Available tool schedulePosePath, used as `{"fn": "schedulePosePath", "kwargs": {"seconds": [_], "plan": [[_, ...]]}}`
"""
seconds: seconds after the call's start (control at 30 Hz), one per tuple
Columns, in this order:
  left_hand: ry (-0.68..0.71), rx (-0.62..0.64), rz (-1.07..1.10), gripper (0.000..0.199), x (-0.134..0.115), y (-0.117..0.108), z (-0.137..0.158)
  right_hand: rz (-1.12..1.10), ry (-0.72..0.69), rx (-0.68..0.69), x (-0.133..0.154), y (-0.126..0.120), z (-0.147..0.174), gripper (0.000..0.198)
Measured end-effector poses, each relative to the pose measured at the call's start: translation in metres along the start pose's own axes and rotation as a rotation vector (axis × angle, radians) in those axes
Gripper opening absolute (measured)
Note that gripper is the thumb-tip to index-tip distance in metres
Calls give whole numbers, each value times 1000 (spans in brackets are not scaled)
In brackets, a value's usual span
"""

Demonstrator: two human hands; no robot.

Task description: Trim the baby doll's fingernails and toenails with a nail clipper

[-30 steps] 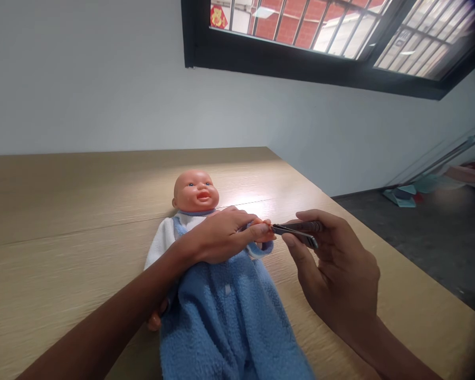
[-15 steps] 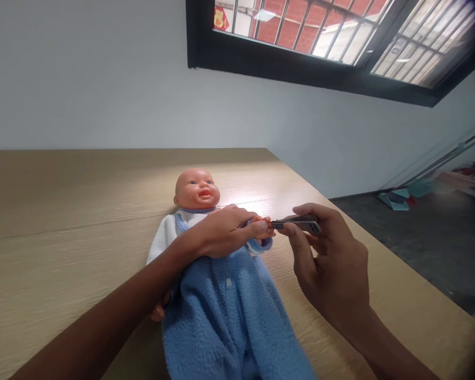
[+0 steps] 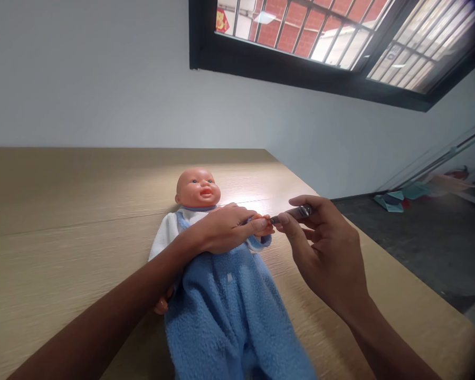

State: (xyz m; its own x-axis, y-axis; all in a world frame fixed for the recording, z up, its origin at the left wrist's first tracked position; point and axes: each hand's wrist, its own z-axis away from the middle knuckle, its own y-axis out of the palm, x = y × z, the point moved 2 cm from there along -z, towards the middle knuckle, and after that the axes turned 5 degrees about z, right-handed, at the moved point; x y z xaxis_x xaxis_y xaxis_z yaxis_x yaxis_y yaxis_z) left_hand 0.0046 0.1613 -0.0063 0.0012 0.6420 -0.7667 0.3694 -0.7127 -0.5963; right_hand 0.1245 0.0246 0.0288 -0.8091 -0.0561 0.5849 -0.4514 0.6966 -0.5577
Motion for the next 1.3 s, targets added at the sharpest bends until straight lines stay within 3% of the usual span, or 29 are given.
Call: {"fn": "schedulePosePath", "kwargs": {"seconds": [0.33, 0.5, 0.83, 1.1, 1.23, 1.3], "plan": [[6, 44, -41, 56, 1, 0, 0, 60, -83, 1, 6, 4, -5, 12], [6, 42, -59, 55, 0, 0, 0, 23, -51, 33, 5, 1, -4, 13], [-6, 75, -47, 50, -2, 0, 2, -364, 100, -89, -21, 11, 15, 24], [23, 94, 8, 45, -5, 2, 3, -226, -158, -161, -28, 6, 38, 35], [-12, 36, 68, 51, -7, 2, 2, -86, -370, -189, -32, 4, 38, 43], [-26, 12, 94, 52, -9, 1, 2, -79, -407, -202, -33, 5, 37, 43]]}}
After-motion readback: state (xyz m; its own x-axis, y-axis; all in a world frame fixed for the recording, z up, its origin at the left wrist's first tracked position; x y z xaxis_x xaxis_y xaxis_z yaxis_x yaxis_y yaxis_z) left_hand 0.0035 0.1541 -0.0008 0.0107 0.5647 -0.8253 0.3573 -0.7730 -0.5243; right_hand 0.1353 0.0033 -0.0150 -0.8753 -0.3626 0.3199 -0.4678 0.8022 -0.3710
